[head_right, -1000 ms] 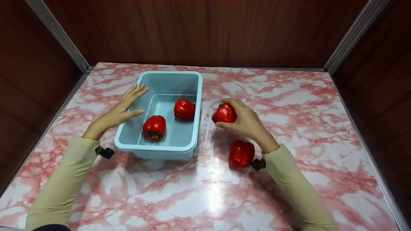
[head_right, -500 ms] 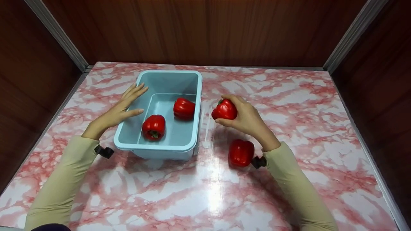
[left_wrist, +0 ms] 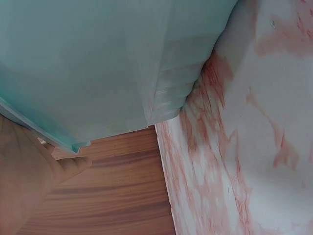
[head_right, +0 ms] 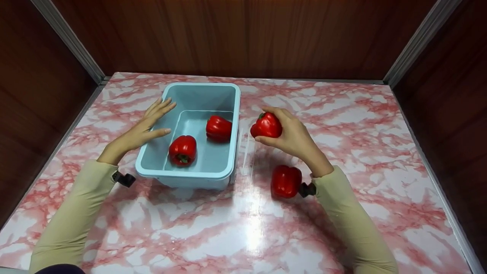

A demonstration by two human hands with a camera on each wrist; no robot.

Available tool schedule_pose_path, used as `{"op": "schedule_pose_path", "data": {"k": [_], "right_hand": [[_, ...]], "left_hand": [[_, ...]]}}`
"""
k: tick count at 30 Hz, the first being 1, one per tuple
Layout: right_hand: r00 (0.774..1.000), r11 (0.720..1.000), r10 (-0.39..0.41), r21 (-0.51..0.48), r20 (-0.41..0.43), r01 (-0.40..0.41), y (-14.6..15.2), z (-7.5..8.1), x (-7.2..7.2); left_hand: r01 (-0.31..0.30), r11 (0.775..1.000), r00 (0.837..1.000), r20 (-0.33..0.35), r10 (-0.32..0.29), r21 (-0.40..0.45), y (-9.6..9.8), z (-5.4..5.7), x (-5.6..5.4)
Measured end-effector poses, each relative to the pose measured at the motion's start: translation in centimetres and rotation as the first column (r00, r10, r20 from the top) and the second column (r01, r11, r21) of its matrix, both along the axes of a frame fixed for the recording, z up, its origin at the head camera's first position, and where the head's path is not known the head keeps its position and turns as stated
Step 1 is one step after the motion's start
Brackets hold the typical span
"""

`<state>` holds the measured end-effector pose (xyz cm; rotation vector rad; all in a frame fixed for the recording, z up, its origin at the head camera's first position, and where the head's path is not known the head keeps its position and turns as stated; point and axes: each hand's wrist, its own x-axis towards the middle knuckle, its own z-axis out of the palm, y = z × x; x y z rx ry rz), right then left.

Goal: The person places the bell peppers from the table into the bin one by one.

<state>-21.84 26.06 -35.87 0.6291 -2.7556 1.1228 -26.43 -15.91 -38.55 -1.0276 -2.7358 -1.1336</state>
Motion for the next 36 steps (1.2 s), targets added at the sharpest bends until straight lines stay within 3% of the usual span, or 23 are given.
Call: {"op": "schedule_pose_path", "data": {"k": [11, 36], "right_hand": [[0.999, 0.999, -0.027, -0.017, 0.045, 0.028, -0.2, 0.7, 0.1], [0.999, 0.999, -0.029, -0.035, -0.028, 0.028, -0.9, 2.2, 0.3]], "left_hand": [[0.001, 1.0, 1.0, -0.007, -0.001, -0.001, -0.1, 0.0, -0.1], [0.0, 0.998, 1.0, -0.016, -0.001, -0.056, 0.0, 0.1, -0.2]]}}
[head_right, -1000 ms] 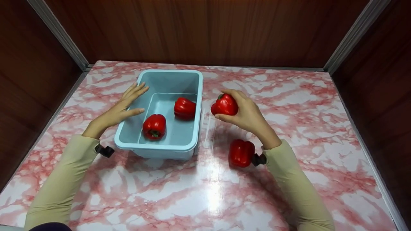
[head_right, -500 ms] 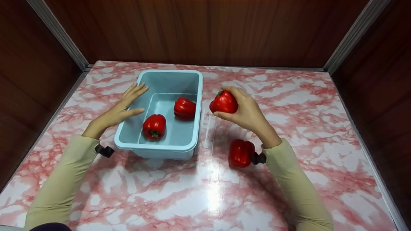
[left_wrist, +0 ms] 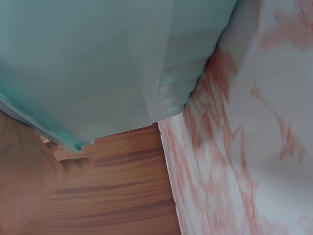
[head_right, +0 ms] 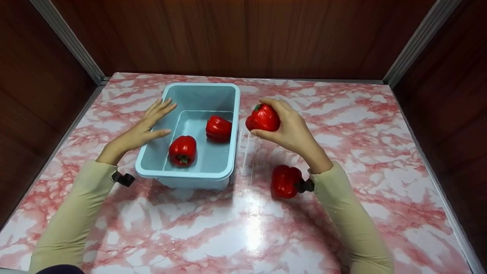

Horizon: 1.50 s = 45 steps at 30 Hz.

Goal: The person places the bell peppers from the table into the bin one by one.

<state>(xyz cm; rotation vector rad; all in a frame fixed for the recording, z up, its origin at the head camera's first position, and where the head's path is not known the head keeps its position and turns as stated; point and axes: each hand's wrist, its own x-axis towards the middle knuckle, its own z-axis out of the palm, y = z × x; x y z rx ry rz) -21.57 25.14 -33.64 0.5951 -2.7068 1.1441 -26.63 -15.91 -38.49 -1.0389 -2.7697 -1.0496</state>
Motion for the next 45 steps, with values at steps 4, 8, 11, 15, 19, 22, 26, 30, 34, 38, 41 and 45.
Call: {"op": "schedule_pose_path", "data": {"k": [4, 8, 11, 15, 19, 22, 26, 30, 34, 38, 41, 45], "right_hand": [[1.0, 1.0, 0.007, 0.001, -0.002, -0.007, -0.2, 0.2, 0.0], [1.0, 1.0, 0.011, -0.001, -0.011, -0.011, -0.3, 0.4, 0.0], [1.0, 1.0, 0.015, -0.003, -0.017, -0.015, -0.4, 0.7, 0.0], [0.999, 1.0, 0.02, -0.004, -0.026, -0.02, -0.7, 1.0, 0.0], [0.998, 1.0, 0.03, -0.005, -0.047, -0.03, -1.0, 1.3, 0.0], [0.997, 0.999, 0.04, -0.002, -0.061, -0.04, -1.3, 1.4, 0.0], [0.997, 0.999, 0.048, 0.0, -0.066, -0.048, -1.7, 1.5, -0.1], [0.996, 0.998, 0.054, -0.004, -0.064, -0.055, -2.1, 1.7, -0.1], [0.995, 0.997, 0.072, -0.007, -0.066, -0.073, -2.4, 1.9, -0.2], [0.994, 0.996, 0.084, -0.007, -0.07, -0.084, -2.6, 2.1, -0.2], [0.992, 0.995, 0.095, -0.002, -0.077, -0.095, -2.8, 2.2, -0.3], [0.989, 0.993, 0.117, 0.004, -0.092, -0.117, -3.1, 2.3, -0.3]], "left_hand": [[-0.006, 1.0, 1.0, 0.001, 0.006, -0.015, 0.0, 0.1, 0.1], [-0.011, 0.999, 1.0, 0.001, 0.011, -0.03, 0.0, 0.2, 0.2], [-0.011, 0.999, 1.0, -0.004, 0.011, -0.038, 0.0, 0.2, 0.1], [-0.012, 0.999, 1.0, -0.013, 0.011, -0.042, 0.0, 0.1, 0.0], [-0.016, 0.999, 1.0, -0.02, 0.015, -0.046, 0.0, 0.2, 0.1], [-0.019, 0.998, 0.999, -0.029, 0.018, -0.053, 0.0, 0.2, 0.1], [-0.016, 0.998, 0.999, -0.037, 0.014, -0.056, 0.0, 0.3, 0.0], [-0.016, 0.998, 0.999, -0.03, 0.015, -0.057, 0.1, 0.4, 0.0], [-0.021, 0.998, 0.999, -0.028, 0.019, -0.063, 0.1, 0.4, 0.1], [-0.017, 0.997, 0.999, -0.039, 0.014, -0.075, 0.0, 0.3, 0.0], [-0.016, 0.996, 0.999, -0.046, 0.012, -0.088, 0.0, 0.3, 0.0], [-0.025, 0.995, 0.999, -0.044, 0.02, -0.1, 0.0, 0.3, 0.0]]}}
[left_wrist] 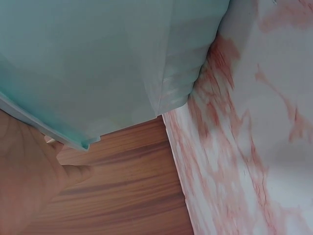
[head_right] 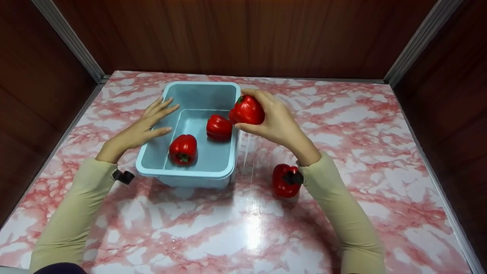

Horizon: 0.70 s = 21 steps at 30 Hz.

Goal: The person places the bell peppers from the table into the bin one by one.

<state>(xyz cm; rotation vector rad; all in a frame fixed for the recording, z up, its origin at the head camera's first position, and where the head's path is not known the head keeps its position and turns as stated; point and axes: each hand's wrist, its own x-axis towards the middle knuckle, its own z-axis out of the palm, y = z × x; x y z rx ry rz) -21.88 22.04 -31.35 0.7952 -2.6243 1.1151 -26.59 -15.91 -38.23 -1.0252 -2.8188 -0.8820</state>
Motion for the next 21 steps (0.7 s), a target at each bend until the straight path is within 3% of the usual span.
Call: {"op": "schedule_pose_path", "data": {"k": [21], "right_hand": [[0.998, 0.999, 0.052, 0.007, -0.038, -0.051, -1.5, 0.6, 0.0]], "left_hand": [[-0.01, 1.0, 1.0, -0.006, 0.01, -0.022, 0.0, 0.1, 0.0]]}}
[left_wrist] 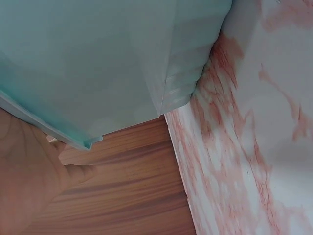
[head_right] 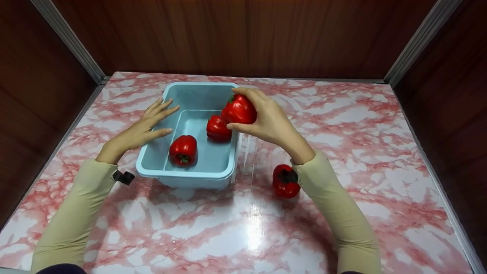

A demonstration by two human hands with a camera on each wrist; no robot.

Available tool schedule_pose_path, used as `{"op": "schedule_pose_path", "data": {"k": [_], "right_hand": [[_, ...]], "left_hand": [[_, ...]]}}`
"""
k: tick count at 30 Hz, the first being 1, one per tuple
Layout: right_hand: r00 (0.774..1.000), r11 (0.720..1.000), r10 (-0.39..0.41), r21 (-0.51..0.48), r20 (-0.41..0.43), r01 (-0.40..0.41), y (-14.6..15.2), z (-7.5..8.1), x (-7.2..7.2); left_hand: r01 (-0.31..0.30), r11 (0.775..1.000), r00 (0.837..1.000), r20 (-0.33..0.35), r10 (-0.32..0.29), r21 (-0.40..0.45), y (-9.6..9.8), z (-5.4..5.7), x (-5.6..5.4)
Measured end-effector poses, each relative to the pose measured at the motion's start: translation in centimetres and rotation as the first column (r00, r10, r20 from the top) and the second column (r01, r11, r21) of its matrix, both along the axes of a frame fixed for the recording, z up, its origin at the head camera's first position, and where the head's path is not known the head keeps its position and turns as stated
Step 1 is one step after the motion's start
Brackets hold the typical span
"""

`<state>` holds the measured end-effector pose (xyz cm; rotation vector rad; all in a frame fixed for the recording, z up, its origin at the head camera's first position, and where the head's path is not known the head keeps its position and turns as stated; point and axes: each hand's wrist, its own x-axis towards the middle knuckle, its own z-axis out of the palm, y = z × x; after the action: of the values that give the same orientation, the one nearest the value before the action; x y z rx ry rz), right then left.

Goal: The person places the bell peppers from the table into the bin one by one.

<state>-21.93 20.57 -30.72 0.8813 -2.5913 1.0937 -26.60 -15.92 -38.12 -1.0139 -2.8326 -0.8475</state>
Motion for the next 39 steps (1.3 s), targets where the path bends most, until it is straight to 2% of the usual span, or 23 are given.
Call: {"op": "schedule_pose_path", "data": {"k": [7, 14, 31, 39], "right_hand": [[1.0, 1.0, 0.013, 0.014, 0.006, -0.013, -0.4, 0.3, 0.0], [0.999, 0.999, 0.034, 0.022, -0.033, -0.034, -0.8, 0.1, 0.0], [1.0, 0.999, 0.013, 0.04, -0.016, -0.013, -1.6, -0.2, -0.2], [0.999, 0.999, 0.036, 0.033, -0.04, -0.035, -2.0, -0.1, -0.6]], "left_hand": [[-0.007, 1.0, 1.0, 0.003, 0.007, 0.001, 0.1, 0.1, 0.1], [0.008, 1.0, 1.0, 0.011, -0.008, 0.023, -0.1, -0.1, 0.1], [0.014, 0.999, 1.0, 0.02, -0.015, 0.034, 0.0, 0.0, 0.1], [0.023, 0.999, 0.999, 0.021, -0.024, 0.046, 0.0, -0.1, 0.0]]}}
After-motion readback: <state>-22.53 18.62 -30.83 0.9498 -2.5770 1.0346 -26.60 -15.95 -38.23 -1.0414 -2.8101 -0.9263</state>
